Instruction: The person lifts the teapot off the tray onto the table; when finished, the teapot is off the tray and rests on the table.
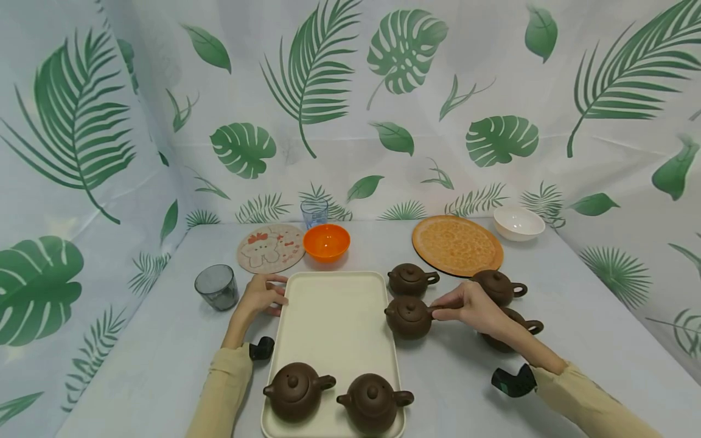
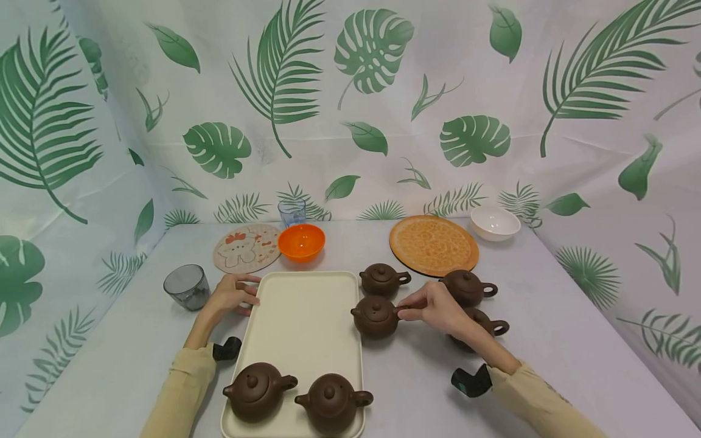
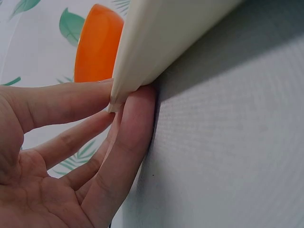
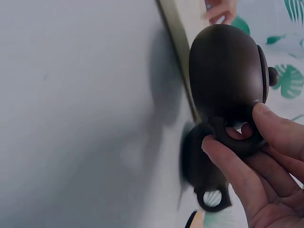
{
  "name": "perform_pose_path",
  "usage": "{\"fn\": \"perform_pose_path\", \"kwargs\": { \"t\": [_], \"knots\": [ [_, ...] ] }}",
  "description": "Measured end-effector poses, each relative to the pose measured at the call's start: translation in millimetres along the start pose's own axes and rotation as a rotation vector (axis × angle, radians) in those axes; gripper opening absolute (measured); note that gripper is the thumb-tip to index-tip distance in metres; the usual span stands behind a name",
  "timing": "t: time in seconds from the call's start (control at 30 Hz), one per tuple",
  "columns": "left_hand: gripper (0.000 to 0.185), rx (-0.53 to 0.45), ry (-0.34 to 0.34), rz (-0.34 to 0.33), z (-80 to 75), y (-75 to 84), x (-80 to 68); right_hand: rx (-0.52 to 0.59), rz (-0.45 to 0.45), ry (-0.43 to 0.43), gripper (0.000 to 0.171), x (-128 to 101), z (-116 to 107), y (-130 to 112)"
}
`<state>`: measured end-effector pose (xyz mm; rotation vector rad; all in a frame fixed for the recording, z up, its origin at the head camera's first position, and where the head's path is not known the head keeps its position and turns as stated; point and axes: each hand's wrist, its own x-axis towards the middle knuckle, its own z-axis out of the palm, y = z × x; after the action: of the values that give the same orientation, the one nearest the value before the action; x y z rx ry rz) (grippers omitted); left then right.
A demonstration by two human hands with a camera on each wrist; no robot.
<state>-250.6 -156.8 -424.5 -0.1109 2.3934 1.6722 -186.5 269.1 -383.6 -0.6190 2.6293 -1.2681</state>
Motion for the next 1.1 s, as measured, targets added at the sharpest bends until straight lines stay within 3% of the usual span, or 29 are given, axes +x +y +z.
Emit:
{"fn": "perform_pose_path", "kwargs": {
  "t": [0.43,1.1],
  "knots": [
    [0.05,0.016,0.002,0.005,1.1,-0.2,-1.6,-0.038,0.058,0.009,0.018,-7,-5,16],
    [0.05,0.011,0.008,0.021,0.7,1.0,-2.3,-0.096,0.118,-0.021,0.016,-1,-6,17]
  ]
}}
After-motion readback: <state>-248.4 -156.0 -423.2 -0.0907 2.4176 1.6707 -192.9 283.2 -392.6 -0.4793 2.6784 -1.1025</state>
